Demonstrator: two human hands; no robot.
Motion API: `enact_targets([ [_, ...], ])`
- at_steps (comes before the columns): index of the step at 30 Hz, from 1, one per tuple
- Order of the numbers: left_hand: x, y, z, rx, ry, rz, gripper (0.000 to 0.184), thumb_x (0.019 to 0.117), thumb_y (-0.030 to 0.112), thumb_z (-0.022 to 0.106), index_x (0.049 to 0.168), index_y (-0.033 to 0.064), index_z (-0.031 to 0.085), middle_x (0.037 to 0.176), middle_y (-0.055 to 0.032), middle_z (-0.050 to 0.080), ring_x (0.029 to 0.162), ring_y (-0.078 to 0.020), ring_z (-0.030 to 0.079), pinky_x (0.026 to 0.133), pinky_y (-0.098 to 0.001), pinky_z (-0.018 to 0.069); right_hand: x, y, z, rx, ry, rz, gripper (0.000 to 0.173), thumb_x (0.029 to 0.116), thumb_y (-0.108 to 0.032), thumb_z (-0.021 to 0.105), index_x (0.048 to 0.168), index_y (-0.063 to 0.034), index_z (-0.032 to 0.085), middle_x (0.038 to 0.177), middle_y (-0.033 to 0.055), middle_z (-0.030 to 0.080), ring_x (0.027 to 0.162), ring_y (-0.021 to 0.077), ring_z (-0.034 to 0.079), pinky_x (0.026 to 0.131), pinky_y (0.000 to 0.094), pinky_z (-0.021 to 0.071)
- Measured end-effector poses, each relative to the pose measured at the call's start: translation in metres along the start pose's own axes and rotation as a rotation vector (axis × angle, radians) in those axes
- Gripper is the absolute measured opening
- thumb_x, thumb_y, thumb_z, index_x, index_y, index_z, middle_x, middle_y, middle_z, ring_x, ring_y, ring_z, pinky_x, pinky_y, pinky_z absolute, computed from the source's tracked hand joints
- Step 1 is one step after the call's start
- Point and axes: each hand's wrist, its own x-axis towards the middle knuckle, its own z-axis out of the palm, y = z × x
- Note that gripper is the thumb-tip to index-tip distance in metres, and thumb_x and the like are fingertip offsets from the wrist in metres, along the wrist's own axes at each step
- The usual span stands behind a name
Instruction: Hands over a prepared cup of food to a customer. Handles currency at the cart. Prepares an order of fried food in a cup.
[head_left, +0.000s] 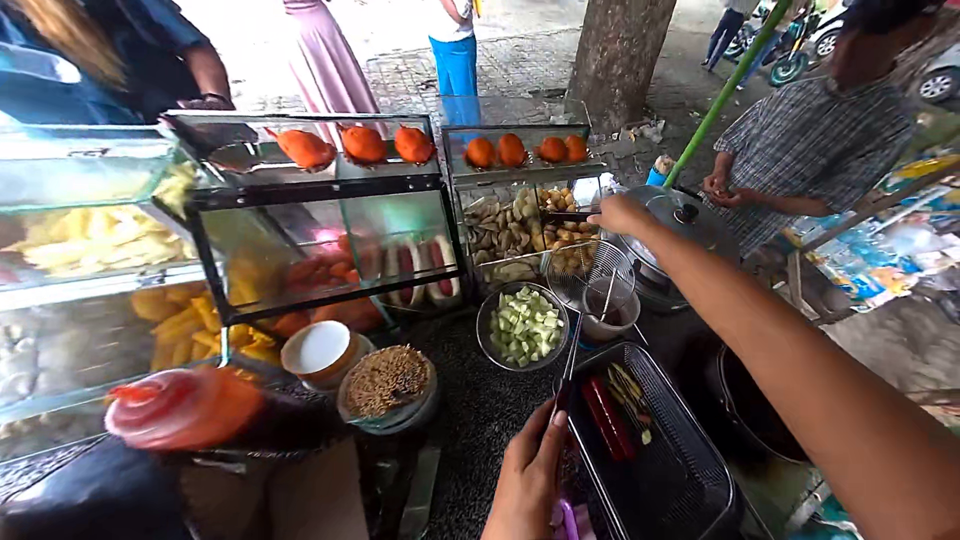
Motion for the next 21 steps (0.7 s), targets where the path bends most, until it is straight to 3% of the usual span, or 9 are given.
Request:
enact_targets([
  [4,0.027,0.018,0.006,-0.046,-0.001,-0.009,0.035,0.1111,0.022,0.039,0.131,0.0027,0.06,0.084,-0.0001,0.067,0.043,-0.0011,0.042,0.039,-0.0162,0.0354,-0.008,0.044,-0.022,0.03,0.057,-0.112,0.052,0.1073,-0.041,0.052,0.115,0.0069,0.071,0.118,0.0324,0.067,0.118,0.0493,0.062,0.1,0.0702,0.0443],
  [7,0.038,0.027,0.009,-0.038,0.023,-0.003,0.033,0.1115,0.022,0.039,0.127,0.0014,0.061,0.083,-0.0009,0.068,0.043,-0.0012,0.042,0.039,-0.0165,0.0349,-0.042,0.07,-0.05,-0.012,0.099,-0.224,0.051,0.1075,-0.042,0.052,0.113,0.0056,0.071,0.11,0.0313,0.069,0.112,0.0491,0.064,0.098,0.0698,0.0446],
  [9,0.041,0.027,0.009,-0.005,0.039,0.019,0.033,0.1115,0.022,0.04,0.126,0.0018,0.061,0.084,-0.0008,0.067,0.043,-0.0015,0.042,0.039,-0.0168,0.0356,-0.075,0.076,-0.064,-0.045,0.079,-0.26,0.047,0.1062,-0.041,0.056,0.121,0.0015,0.072,0.113,0.0295,0.07,0.113,0.0475,0.064,0.101,0.0685,0.0428],
  [14,0.033,0.006,0.002,0.047,0.072,0.069,0.036,0.1112,0.024,0.041,0.134,0.0041,0.06,0.085,0.0005,0.068,0.044,-0.0023,0.043,0.04,-0.0172,0.0346,-0.13,0.084,-0.067,-0.144,0.055,-0.317,0.049,0.1029,-0.044,0.061,0.129,-0.0026,0.068,0.115,0.0252,0.07,0.111,0.044,0.066,0.097,0.0661,0.0473],
  [21,0.008,-0.037,-0.012,0.071,0.129,0.112,0.04,0.1093,0.023,0.041,0.14,0.0027,0.057,0.086,0.0032,0.07,0.046,0.0002,0.044,0.041,-0.0159,0.0367,-0.146,0.095,-0.072,-0.074,0.124,-0.472,0.039,0.1028,-0.028,0.065,0.128,0.0024,0.066,0.12,0.0268,0.067,0.113,0.0439,0.064,0.1,0.0629,0.0469],
])
